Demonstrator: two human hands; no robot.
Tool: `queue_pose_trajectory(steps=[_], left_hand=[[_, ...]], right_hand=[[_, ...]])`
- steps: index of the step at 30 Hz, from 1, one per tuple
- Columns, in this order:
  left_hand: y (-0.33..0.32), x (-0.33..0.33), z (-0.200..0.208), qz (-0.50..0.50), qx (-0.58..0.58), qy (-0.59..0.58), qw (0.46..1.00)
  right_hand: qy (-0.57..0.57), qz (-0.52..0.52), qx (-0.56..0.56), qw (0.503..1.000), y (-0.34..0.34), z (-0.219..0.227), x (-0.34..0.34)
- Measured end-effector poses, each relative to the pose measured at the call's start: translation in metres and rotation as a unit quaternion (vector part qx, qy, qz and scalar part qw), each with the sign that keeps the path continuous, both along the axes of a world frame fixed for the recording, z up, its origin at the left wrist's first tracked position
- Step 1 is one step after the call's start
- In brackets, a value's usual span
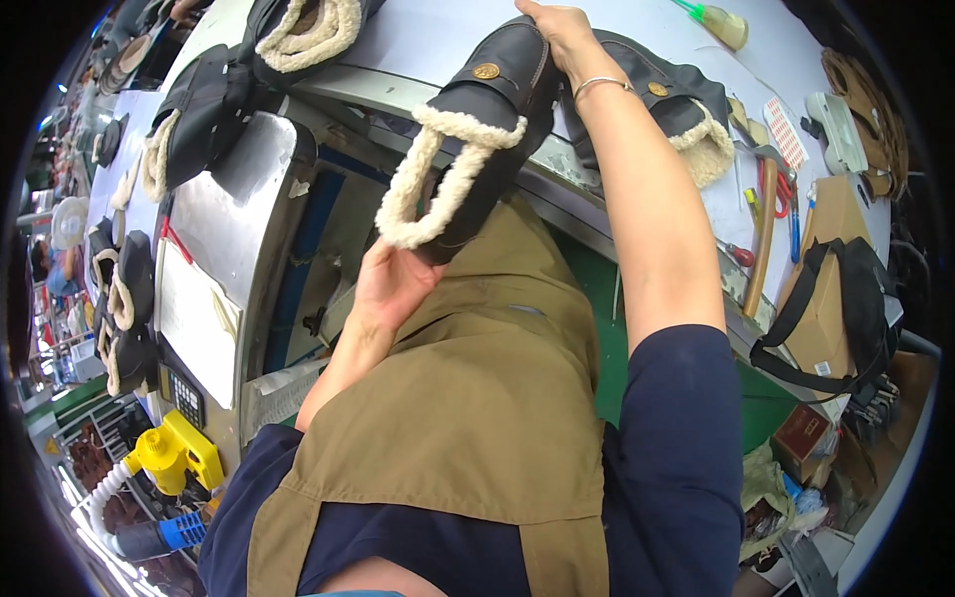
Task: Applying adhesive to shoe upper components and assembling them at a workbench.
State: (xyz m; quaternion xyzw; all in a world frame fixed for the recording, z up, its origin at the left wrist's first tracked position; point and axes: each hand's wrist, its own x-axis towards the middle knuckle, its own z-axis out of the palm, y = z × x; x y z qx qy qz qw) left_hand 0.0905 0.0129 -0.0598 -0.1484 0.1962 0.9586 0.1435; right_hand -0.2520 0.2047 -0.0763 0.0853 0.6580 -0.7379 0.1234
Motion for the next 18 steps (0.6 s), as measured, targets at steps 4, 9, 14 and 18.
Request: queue_pose_trajectory(steps=[4,9,14,18], left_hand=[[-0.009,0.008,-0.005,-0.011,-0.052,-0.006,0.999],[-0.019,0.001,-0.013,-0.018,-0.01,-0.033,0.999],[-0.025,-0.014,-0.001,0.05,-0.045,-0.111,0.992],[-0.032,-0.016,-0.01,0.056,-0.013,-0.11,0.992]], right_hand=[[0.041,-0.011,-0.012,0.999,-0.008,-0.005,0.007],[0.044,-0.019,-0.001,0.999,-0.013,-0.009,0.007],[0.037,-0.066,0.036,0.996,-0.013,-0.013,0.001],[0.045,-0.098,0.12,0.987,-0.021,-0.009,0.004]])
